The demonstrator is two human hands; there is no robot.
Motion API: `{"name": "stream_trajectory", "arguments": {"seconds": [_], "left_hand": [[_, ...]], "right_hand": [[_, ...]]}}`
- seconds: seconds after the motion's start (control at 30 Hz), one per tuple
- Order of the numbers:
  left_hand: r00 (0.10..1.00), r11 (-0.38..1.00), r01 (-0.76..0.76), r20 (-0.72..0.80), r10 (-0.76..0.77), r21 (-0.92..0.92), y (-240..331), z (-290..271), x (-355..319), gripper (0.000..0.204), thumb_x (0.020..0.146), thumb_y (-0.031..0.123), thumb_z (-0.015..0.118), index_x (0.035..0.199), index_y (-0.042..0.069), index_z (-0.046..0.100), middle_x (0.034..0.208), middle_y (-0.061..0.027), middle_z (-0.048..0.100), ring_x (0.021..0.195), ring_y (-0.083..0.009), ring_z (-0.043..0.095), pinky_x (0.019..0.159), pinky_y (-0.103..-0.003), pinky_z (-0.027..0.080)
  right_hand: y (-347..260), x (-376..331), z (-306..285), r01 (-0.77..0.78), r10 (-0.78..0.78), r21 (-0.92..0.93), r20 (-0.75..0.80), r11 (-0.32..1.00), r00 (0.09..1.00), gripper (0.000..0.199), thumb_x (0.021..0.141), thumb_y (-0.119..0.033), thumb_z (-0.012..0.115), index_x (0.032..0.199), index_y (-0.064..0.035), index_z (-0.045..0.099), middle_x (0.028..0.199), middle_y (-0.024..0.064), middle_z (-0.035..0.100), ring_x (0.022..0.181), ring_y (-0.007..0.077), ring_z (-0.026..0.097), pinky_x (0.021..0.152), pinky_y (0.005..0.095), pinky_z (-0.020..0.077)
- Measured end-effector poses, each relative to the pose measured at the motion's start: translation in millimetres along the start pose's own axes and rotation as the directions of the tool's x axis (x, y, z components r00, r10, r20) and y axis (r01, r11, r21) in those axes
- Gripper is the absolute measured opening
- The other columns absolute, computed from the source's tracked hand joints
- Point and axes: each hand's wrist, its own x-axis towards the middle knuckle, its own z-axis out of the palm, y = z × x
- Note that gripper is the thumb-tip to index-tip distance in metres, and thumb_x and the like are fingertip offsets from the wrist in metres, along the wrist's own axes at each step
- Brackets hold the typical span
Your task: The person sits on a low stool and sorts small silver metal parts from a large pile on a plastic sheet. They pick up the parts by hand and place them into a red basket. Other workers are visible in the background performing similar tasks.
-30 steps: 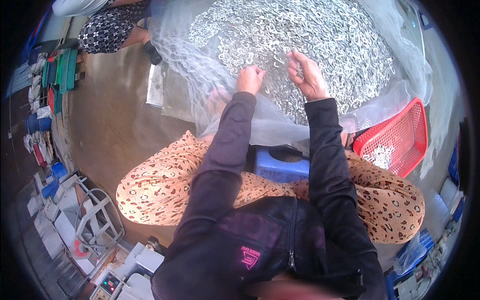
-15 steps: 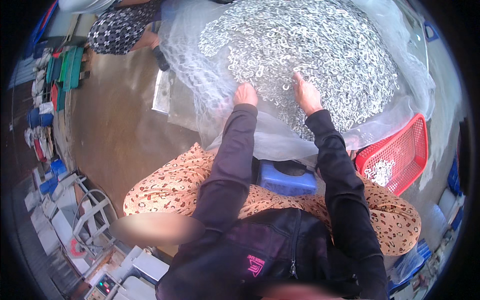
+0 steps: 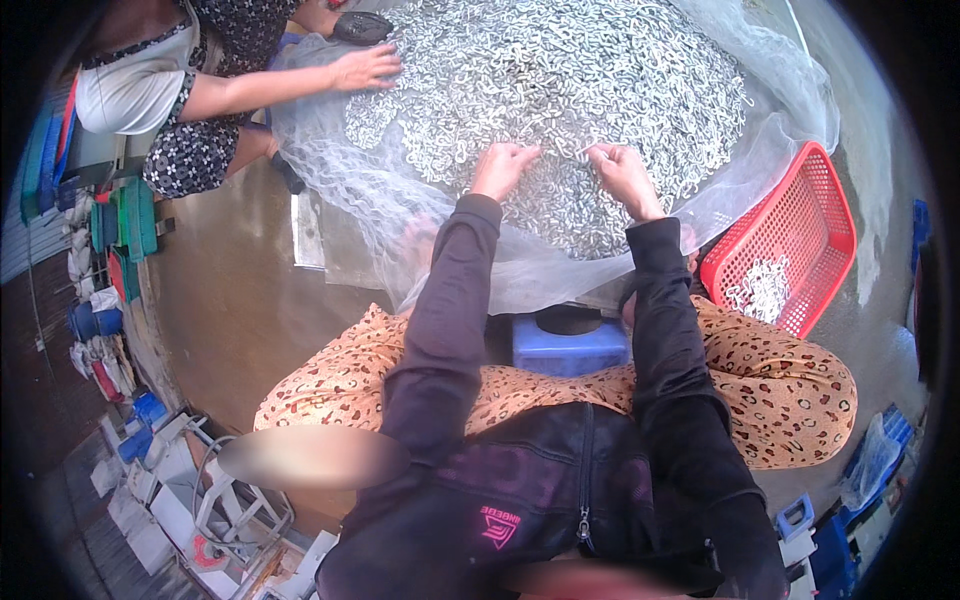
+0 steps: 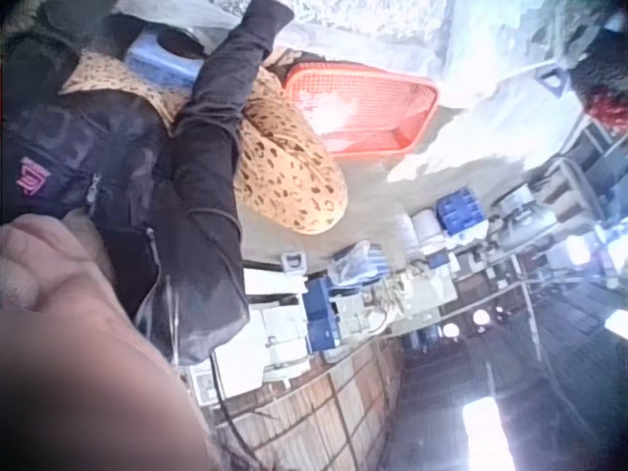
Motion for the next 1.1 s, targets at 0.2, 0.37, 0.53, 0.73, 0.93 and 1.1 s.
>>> {"name": "stream_trajectory", "arguments": {"seconds": [0.2, 0.37, 0.53, 0.73, 0.93, 1.1], "left_hand": [[0.995, 0.964, 0.103, -0.026, -0.100, 0.246, -33, -24, -13, 0.047, 0.084, 0.047, 0.055, 0.065, 0.006, 0.069, 0.065, -0.0123, 0.063, 0.066, -0.0276, 0.061, 0.067, -0.036, 0.045], [1.000, 0.998, -0.014, 0.010, 0.014, 0.058, -44, -8, -22, 0.029, 0.083, 0.032, 0.063, 0.097, 0.008, 0.070, 0.073, -0.0078, 0.067, 0.071, -0.0175, 0.061, 0.069, -0.030, 0.047], [0.976, 0.924, 0.034, -0.210, 0.051, 0.382, -35, 11, -26, 0.033, 0.075, 0.033, 0.070, 0.098, 0.009, 0.069, 0.082, -0.0178, 0.067, 0.081, -0.0335, 0.065, 0.075, -0.040, 0.050], [0.980, 0.919, 0.006, -0.185, 0.073, 0.395, -22, 45, -17, 0.029, 0.076, 0.032, 0.070, 0.086, 0.006, 0.069, 0.077, -0.0181, 0.066, 0.077, -0.0340, 0.064, 0.070, -0.044, 0.048], [0.975, 0.693, 0.214, 0.188, -0.114, -0.689, -15, 25, -23, 0.010, 0.082, 0.015, 0.063, 0.079, 0.007, 0.057, 0.060, 0.0059, 0.042, 0.050, -0.0048, 0.038, 0.042, -0.019, 0.027], [0.934, 0.076, 0.245, 0.256, 0.248, -0.967, -5, -5, -28, 0.006, 0.081, 0.012, 0.051, 0.079, 0.007, 0.049, 0.078, -0.0059, 0.047, 0.063, -0.0129, 0.045, 0.043, -0.020, 0.033]], "right_hand": [[0, -3, -4, -0.124, 0.111, 0.278, 0.061, 0.953, 0.992, 0.026, 0.087, -0.028, 0.061, 0.088, -0.0039, 0.071, 0.051, -0.0051, 0.045, 0.043, 0.0034, 0.036, 0.038, 0.0217, 0.0255], [-7, -4, -9, -0.220, 0.104, 0.567, 0.230, 0.794, 0.968, 0.023, 0.086, -0.026, 0.063, 0.087, -0.0033, 0.069, 0.049, -0.0026, 0.044, 0.044, 0.0050, 0.038, 0.040, 0.0215, 0.0253], [-6, -1, 0, 0.003, 0.003, 0.048, -0.108, 0.999, 0.994, 0.019, 0.078, -0.022, 0.072, 0.081, -0.0034, 0.071, 0.061, 0.0013, 0.059, 0.056, 0.0062, 0.049, 0.053, 0.0227, 0.0369], [-12, -10, -2, -0.243, 0.243, 0.541, 0.073, 0.805, 0.967, 0.016, 0.079, -0.016, 0.073, 0.083, -0.0039, 0.064, 0.053, -0.0079, 0.044, 0.041, 0.0016, 0.031, 0.036, 0.0191, 0.0195], [-6, -10, -8, -0.260, 0.234, 0.557, 0.119, 0.789, 0.965, 0.014, 0.085, -0.018, 0.067, 0.086, -0.0050, 0.061, 0.061, -0.0035, 0.048, 0.047, 0.0039, 0.039, 0.037, 0.0177, 0.0244], [9, -9, -21, -0.195, -0.016, 0.883, 0.223, 0.428, 0.975, 0.020, 0.088, -0.022, 0.062, 0.093, -0.0026, 0.059, 0.083, 0.0052, 0.055, 0.064, 0.0070, 0.047, 0.041, 0.0167, 0.0306]]}}
